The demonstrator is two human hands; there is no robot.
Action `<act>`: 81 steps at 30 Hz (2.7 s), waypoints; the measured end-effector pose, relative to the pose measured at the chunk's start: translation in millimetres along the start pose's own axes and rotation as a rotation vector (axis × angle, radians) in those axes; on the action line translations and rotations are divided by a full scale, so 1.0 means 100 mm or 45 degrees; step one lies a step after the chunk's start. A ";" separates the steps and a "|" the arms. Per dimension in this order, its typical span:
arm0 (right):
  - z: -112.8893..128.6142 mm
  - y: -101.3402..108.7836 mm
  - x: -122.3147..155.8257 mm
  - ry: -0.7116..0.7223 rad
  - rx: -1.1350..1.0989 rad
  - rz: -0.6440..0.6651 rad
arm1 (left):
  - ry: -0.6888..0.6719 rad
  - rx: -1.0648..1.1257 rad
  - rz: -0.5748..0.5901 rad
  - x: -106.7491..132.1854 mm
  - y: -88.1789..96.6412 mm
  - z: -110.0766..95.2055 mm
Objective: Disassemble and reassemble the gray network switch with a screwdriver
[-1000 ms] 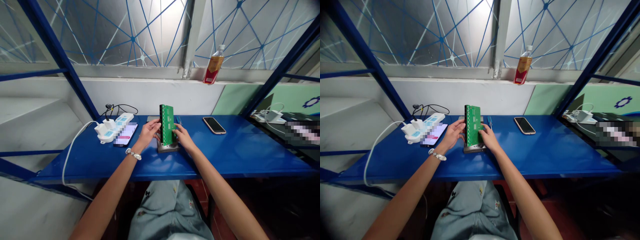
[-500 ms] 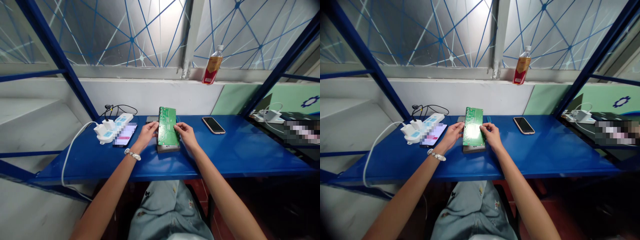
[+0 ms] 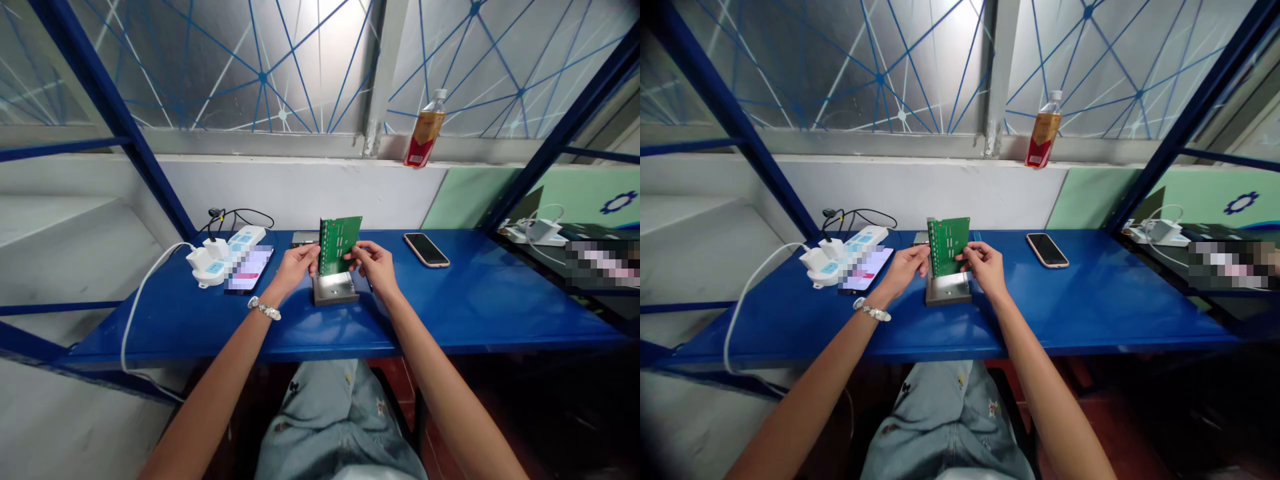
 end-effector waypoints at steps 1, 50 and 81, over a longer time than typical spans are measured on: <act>0.00 0.00 0.00 0.005 -0.012 0.010 | 0.008 -0.005 0.018 0.00 0.00 -0.01; -0.15 -0.15 0.12 0.016 0.356 0.274 | 0.019 0.137 0.200 0.07 -0.20 -0.07; 0.24 0.06 -0.12 -0.154 2.040 -0.081 | 0.015 -1.286 0.347 0.15 0.10 0.45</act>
Point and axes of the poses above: each hand's wrist, its own x-axis away from the middle knuckle, its own y-axis out of the back of the hand, z = x × y, the point moved 2 cm from there along -x, towards the middle knuckle, and after that the axes turned 11 degrees about -y, right-handed, at the moved point
